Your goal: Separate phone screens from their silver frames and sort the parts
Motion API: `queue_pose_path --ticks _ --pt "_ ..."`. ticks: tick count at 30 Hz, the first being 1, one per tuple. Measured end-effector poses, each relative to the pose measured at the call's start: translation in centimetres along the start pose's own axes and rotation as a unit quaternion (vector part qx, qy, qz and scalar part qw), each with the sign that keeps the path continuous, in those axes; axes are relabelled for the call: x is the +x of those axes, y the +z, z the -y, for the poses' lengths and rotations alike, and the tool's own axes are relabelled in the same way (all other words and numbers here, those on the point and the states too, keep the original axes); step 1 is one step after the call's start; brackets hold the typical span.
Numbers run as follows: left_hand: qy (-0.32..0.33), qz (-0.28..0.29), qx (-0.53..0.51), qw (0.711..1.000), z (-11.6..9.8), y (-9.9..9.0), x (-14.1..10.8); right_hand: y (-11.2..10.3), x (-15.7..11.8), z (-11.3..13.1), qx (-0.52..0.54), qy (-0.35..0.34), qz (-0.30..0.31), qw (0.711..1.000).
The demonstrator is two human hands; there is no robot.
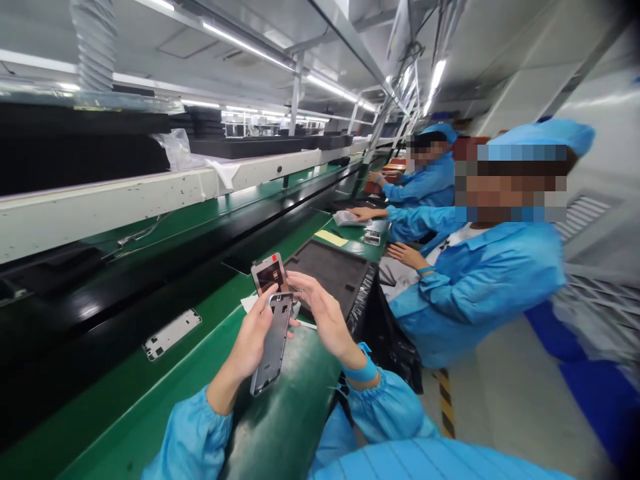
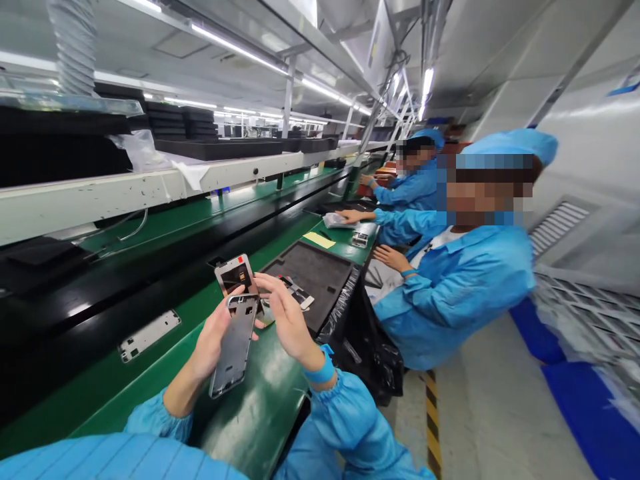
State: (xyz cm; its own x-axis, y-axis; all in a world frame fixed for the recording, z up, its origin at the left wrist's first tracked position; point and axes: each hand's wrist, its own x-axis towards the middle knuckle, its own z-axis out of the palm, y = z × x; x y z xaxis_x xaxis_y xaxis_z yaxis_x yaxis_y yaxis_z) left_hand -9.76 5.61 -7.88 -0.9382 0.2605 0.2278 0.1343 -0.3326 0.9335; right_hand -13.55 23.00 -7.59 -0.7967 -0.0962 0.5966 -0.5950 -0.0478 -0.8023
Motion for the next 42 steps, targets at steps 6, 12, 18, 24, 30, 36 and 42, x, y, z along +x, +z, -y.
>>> queue_pose_path --ticks 6,12,18,24,30,36,42 --pt "0.086 0.005 0.218 0.972 1.3 -0.3 0.0 1.3 1.4 0.2 0.036 -0.008 -0.003 0.999" --pt "0.137 0.047 0.356 0.923 1.9 -0.9 0.2 2.7 1.9 -0.6 0.088 0.008 -0.082 0.993" --pt "0.156 0.086 0.426 0.887 1.5 -1.1 0.3 2.5 2.0 -0.3 0.079 -0.004 -0.123 0.989" --pt "0.197 0.073 0.414 0.886 0.3 -3.1 0.9 2.0 1.6 -0.5 0.042 -0.063 -0.147 0.986" --pt "0.236 -0.116 0.310 0.914 -1.2 -7.1 1.3 2.2 -2.0 -6.4 -0.088 0.017 0.027 0.996" --pt "0.211 -0.151 0.205 0.944 -1.4 -7.9 1.3 3.6 -5.8 -13.9 -0.251 0.141 0.247 0.925" --pt "0.183 -0.136 0.187 0.956 -0.4 -7.0 1.8 3.2 -6.7 -15.6 -0.315 0.152 0.263 0.899"
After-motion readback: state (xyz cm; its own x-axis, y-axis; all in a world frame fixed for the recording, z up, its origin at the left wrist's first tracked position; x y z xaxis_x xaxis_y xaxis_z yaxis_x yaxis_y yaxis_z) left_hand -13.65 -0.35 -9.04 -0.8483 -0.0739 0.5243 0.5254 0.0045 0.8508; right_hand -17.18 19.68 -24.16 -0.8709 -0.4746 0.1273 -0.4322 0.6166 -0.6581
